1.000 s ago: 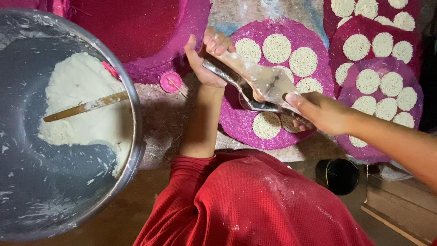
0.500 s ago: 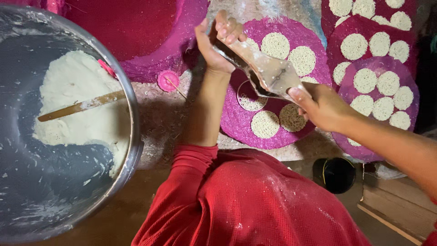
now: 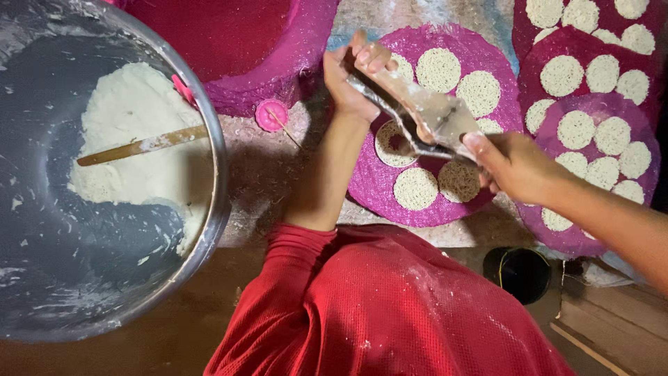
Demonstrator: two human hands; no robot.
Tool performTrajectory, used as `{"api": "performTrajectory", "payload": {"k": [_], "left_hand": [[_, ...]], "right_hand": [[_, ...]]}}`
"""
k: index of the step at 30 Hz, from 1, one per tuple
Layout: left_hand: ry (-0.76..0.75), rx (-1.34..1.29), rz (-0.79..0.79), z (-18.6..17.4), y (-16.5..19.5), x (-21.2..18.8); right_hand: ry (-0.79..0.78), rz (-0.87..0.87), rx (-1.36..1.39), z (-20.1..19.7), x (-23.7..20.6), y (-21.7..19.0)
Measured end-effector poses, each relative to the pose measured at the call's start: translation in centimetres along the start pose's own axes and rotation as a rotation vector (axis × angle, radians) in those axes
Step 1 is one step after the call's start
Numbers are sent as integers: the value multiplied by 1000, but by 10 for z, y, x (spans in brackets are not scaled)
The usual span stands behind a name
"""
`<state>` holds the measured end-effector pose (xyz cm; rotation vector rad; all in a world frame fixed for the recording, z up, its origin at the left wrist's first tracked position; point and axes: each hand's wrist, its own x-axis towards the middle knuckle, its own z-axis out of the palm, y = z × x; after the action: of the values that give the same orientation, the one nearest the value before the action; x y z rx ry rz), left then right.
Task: The person uses a manual wooden press tool to form round rice crackers. They scoop dough from a large basin into the press, squeeze the tool over pink mats to deposit round crackers, and refill the press with dough by hand and with a spatula, repeating the cycle.
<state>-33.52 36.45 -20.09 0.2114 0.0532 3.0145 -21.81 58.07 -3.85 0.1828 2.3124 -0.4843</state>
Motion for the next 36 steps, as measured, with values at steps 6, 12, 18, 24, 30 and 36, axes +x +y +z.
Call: {"api": "performTrajectory", "payload": {"k": [6, 12, 18, 24, 30, 36], "left_hand": [[-60, 34, -36, 11, 17, 7], [-46, 8, -28, 17, 7, 8], [-224, 362, -77, 35, 49, -1], [32, 1628, -506, 38, 33, -75], [-463, 2229, -576, 33, 8, -109], [-422, 2263, -548, 35, 3, -108]], "right_hand": [[78, -176, 176, 14, 3, 3], [106, -92, 48, 10, 17, 23], [88, -422, 416, 59, 49, 48], [124, -805, 917, 65, 21, 88], [339, -852, 1000, 78, 7, 104], [324, -859, 1220, 95, 2, 129]]}}
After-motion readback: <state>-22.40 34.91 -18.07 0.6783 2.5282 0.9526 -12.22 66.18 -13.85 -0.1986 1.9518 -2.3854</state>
